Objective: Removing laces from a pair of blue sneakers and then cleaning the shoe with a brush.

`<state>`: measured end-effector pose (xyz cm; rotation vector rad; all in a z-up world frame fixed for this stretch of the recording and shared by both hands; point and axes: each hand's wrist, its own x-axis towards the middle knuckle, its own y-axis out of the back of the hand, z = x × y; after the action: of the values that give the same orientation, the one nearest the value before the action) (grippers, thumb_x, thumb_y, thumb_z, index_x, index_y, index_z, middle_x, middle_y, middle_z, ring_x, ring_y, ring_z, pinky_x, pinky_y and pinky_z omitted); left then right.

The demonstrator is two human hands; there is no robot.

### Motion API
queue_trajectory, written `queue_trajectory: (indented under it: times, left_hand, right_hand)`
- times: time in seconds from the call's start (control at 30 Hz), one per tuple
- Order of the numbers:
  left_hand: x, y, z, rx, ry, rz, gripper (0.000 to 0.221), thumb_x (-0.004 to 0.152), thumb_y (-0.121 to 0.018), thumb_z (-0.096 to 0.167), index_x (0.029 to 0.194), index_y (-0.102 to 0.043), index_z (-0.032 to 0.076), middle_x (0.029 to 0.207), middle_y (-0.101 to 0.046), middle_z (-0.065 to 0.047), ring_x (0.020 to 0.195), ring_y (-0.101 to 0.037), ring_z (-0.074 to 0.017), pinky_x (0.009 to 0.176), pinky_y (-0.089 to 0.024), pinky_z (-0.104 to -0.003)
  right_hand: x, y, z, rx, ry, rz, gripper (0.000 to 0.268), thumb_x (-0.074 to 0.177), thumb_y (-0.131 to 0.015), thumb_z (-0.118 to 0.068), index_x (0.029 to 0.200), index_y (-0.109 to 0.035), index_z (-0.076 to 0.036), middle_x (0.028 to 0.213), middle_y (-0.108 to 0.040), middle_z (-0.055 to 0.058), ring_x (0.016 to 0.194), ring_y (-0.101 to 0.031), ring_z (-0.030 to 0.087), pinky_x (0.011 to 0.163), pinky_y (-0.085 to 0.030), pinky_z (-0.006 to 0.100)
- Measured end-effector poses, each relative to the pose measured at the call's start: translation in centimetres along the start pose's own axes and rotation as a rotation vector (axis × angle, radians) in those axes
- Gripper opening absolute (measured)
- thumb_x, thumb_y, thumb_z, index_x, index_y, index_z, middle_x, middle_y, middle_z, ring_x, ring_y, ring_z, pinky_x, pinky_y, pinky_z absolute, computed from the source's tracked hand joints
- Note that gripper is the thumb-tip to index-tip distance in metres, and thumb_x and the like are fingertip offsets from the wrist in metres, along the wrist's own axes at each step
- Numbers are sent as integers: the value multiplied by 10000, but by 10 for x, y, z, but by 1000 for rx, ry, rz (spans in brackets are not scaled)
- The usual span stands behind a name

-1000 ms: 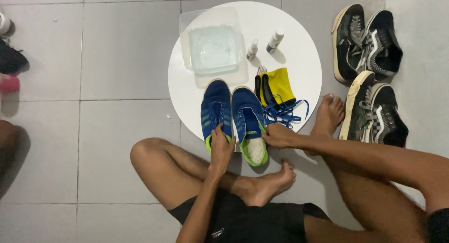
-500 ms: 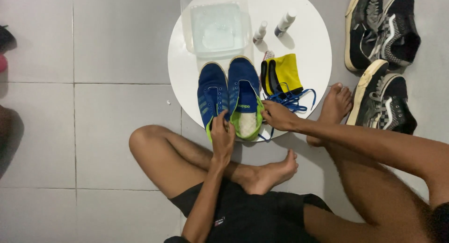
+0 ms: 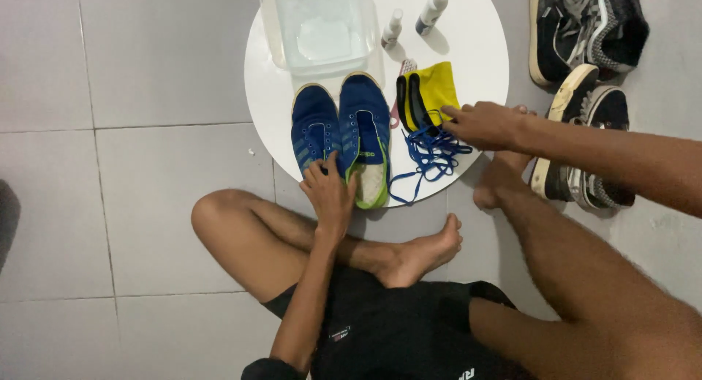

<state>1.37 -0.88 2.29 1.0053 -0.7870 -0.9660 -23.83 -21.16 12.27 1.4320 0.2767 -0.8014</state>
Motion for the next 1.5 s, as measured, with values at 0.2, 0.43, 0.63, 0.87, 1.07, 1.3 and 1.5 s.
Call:
queue_trajectory:
  times: [0.2, 0.43, 0.63, 0.87, 1.07, 1.3, 1.5]
  left_hand:
    - [-3, -28, -19, -415, 81, -121, 509, 868, -611, 75, 1351, -483, 175, 1103, -502, -126, 802, -658, -502, 731, -552, -611]
    - [-3, -31, -40, -433, 104, -23, 453, 868, -552, 43, 1292, -559, 202, 1048, -503, -85, 811, -661, -461, 670, -579, -575]
    - [2, 7, -21, -286, 86, -92, 416, 910, -608, 101, 1317, -537, 151, 1040, -491, -84, 828, -668, -410, 675, -585, -538]
    - [-10, 25, 8, -343, -45, 107, 381, 891, -700, 155, 1266, -636, 137, 999, -525, -48, 898, -561, -274, 793, -510, -418]
    - [27, 41, 39, -868, -66, -67, 390, 984, -653, 131, 1368, -585, 138, 1160, -567, -100, 1129, -592, -293, 910, -515, -413]
    - [99, 25, 55, -1135, -38, -276, 914, 934, -797, 465, 1647, -290, 200, 1668, -328, -114, 1574, -201, -322, 1275, -217, -469]
    - [100, 4, 52, -1669, 299, -498, 439, 933, -815, 330, 1264, -583, 158, 1119, -704, -98, 962, -726, -195, 840, -624, -352]
  right_hand:
    - [26, -19, 6, 37, -168, -34, 578, 972, -607, -273, 1501, -387, -348, 1518, -468, 62, 845, -772, 173, 619, -589, 246]
    - [88, -48, 1, 549, -528, 285, 724, 1030, -429, -689, 1186, -626, -11, 1038, -669, 170, 861, -751, 321, 670, -604, 438]
    - [135, -82, 5, 609, -549, 267, 713, 914, -542, -611, 1217, -621, 30, 995, -688, 176, 905, -739, 406, 728, -566, 559]
    - [101, -65, 27, 962, -487, 359, 425, 857, -615, -350, 1067, -683, 13, 848, -683, 231, 796, -711, 514, 656, -549, 592]
    - [15, 23, 23, 1500, -259, 608, 291, 747, -635, -52, 1034, -685, -60, 907, -702, 127, 831, -713, 314, 840, -559, 441]
    - [-8, 35, 17, 1743, 2, 620, 445, 794, -622, 64, 1211, -694, -71, 1091, -711, 102, 1073, -655, 241, 1011, -514, 490]
    - [11, -22, 21, 2099, 88, 496, 395, 947, -541, -126, 1330, -620, -72, 1044, -684, 94, 963, -700, 248, 946, -549, 425]
